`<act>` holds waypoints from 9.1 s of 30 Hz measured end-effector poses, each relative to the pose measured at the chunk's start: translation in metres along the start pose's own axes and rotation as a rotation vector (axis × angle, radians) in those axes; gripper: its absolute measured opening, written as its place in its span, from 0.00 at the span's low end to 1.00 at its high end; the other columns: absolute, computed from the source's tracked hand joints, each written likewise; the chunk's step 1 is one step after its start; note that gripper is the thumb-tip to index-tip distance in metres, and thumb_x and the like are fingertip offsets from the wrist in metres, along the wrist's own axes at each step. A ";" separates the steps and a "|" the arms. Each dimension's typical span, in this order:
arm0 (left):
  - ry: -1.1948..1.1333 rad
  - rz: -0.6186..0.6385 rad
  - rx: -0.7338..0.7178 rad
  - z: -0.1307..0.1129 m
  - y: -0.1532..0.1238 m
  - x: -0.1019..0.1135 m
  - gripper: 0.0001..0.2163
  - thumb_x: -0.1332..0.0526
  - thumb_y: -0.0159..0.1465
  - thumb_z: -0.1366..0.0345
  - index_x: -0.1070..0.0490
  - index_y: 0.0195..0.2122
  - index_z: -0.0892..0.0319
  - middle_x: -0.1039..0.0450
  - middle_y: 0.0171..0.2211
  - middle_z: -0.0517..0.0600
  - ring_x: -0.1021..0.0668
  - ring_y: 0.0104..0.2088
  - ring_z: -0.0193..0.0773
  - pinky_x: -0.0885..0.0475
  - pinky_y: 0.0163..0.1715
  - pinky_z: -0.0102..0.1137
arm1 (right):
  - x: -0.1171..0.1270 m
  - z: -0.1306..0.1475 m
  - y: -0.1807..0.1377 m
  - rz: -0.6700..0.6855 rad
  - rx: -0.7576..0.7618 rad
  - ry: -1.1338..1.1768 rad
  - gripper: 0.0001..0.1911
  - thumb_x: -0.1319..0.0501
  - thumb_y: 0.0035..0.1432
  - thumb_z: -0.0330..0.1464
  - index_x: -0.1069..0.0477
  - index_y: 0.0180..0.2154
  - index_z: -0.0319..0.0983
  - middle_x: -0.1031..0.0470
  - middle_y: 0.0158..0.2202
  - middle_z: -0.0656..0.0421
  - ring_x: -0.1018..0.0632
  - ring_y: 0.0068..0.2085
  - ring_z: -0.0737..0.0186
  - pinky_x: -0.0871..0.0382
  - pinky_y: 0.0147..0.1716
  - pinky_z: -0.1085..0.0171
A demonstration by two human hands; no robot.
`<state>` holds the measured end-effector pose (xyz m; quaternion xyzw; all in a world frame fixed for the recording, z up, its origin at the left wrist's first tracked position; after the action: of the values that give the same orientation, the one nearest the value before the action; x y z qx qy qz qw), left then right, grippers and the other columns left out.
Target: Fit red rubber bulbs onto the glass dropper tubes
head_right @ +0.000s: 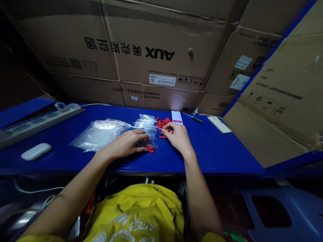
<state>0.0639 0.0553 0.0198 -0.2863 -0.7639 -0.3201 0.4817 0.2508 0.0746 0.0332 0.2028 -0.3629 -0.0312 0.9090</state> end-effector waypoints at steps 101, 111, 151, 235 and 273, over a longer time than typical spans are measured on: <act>0.021 -0.442 0.007 0.004 -0.009 0.038 0.16 0.48 0.81 0.57 0.22 0.46 0.57 0.18 0.32 0.50 0.21 0.29 0.36 0.37 0.30 0.30 | -0.021 0.033 -0.007 -0.153 0.060 0.574 0.14 0.25 0.58 0.45 0.20 0.37 0.43 0.16 0.32 0.57 0.15 0.31 0.56 0.16 0.36 0.55; 0.031 -0.433 -0.024 0.004 -0.009 0.037 0.17 0.48 0.81 0.55 0.21 0.48 0.56 0.14 0.39 0.53 0.16 0.34 0.39 0.32 0.34 0.30 | -0.021 0.030 -0.006 -0.141 0.065 0.575 0.15 0.24 0.57 0.46 0.20 0.37 0.43 0.16 0.32 0.57 0.15 0.31 0.56 0.15 0.36 0.55; -0.032 -0.419 -0.046 -0.004 -0.006 0.031 0.17 0.48 0.81 0.57 0.23 0.44 0.58 0.21 0.30 0.49 0.23 0.26 0.35 0.39 0.30 0.29 | -0.031 0.035 -0.006 -0.075 0.082 0.426 0.30 0.47 0.74 0.58 0.38 0.28 0.43 0.36 0.23 0.64 0.34 0.24 0.65 0.42 0.26 0.63; -0.322 -0.401 -0.095 0.001 -0.005 0.037 0.11 0.42 0.78 0.61 0.22 0.51 0.59 0.15 0.40 0.53 0.16 0.38 0.37 0.23 0.42 0.30 | -0.007 0.059 -0.015 0.141 0.327 0.020 0.16 0.43 0.77 0.38 0.21 0.37 0.42 0.15 0.36 0.57 0.18 0.36 0.57 0.34 0.38 0.62; -0.648 -0.521 0.042 0.016 -0.010 0.048 0.14 0.25 0.64 0.57 0.15 0.46 0.60 0.13 0.41 0.55 0.12 0.40 0.42 0.17 0.43 0.31 | 0.001 0.061 -0.016 0.149 0.305 0.130 0.14 0.40 0.74 0.36 0.21 0.35 0.39 0.18 0.33 0.58 0.21 0.33 0.60 0.35 0.37 0.62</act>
<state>0.0296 0.0671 0.0560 -0.1594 -0.9292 -0.3090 0.1250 0.2122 0.0382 0.0678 0.3125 -0.3177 0.1050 0.8891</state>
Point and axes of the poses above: each hand's wrist, its own y-axis towards the middle knuckle, its own x-axis out of the back of the hand, z = x × y, the point moved 9 cm from there along y, towards the middle knuckle
